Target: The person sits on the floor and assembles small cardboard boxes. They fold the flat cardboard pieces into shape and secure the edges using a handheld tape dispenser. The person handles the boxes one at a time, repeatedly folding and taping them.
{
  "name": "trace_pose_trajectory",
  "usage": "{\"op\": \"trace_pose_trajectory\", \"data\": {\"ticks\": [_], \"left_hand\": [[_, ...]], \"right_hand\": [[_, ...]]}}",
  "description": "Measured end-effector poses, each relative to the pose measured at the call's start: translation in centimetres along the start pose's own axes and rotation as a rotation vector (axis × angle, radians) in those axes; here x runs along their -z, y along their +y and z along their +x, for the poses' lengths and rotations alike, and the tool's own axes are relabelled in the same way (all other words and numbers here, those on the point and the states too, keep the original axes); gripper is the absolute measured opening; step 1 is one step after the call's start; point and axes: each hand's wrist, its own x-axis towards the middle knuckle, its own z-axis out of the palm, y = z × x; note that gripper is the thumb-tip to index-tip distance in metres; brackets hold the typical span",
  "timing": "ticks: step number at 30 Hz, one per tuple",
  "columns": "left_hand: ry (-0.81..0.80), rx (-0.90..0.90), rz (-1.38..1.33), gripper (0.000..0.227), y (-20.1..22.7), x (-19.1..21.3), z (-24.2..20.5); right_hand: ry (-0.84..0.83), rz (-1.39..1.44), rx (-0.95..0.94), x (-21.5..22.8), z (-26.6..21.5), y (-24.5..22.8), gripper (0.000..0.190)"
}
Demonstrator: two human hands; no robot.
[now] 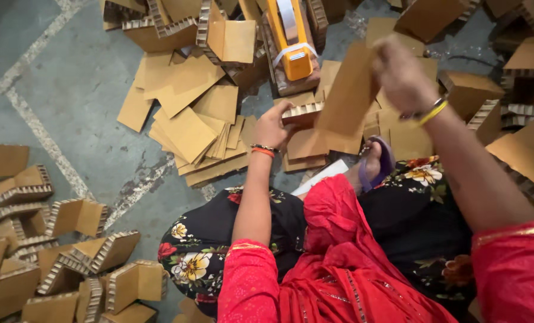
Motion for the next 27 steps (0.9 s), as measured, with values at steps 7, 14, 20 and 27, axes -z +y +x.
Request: {"op": "trace_pose_trajectory", "data": {"ticks": [7,14,20,27], "left_hand": [[-0.127,0.087,0.053,0.039,-1.0,-1.4,0.2],[-0.282,-0.073,-0.083,0.062,-2.0,0.4,0.6],[-0.16,0.149,-0.155,0.053,0.8,0.3,0.0],[0.013,0.196,0.041,0.049,1.5,-1.2,-1.2]], "right_hand": [[-0.285,-0.374,0.444,-9.0,-2.7,-4.9,0.061],[0.033,-0.561,0.568,-13.8,-4.2,-0.6,0.027],[0.191,-0.543,0.638,-16.3,-5.2,1.0,0.033],[0.107,-0.588,0.614,-13.5,-3.5,-1.5,0.049]]}}
